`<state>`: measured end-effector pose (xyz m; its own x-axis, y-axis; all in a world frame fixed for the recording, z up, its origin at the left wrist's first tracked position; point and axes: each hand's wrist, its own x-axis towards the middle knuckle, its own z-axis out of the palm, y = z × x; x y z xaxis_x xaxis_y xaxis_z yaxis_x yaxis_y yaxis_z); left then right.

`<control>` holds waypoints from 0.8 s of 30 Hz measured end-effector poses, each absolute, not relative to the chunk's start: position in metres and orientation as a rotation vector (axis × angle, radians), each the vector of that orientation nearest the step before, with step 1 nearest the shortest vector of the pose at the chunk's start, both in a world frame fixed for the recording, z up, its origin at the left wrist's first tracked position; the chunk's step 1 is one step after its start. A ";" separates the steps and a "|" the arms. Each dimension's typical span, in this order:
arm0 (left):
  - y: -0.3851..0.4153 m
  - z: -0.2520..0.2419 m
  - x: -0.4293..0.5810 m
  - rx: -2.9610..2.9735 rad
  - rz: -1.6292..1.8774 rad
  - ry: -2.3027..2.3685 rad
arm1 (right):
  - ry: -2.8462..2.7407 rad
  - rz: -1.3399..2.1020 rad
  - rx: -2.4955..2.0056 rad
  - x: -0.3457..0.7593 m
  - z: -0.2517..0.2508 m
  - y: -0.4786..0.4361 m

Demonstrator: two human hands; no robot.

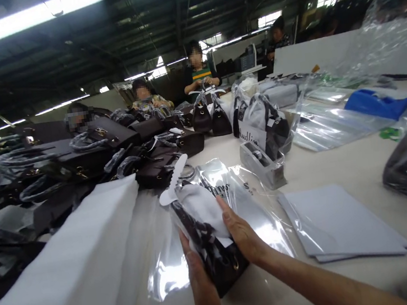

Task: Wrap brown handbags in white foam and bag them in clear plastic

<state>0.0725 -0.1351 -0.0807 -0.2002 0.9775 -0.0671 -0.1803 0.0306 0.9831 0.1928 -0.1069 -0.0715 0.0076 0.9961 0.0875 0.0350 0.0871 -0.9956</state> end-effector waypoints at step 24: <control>-0.147 -0.094 0.058 1.196 1.590 1.353 | -1.529 0.064 -1.229 0.179 -0.070 -0.146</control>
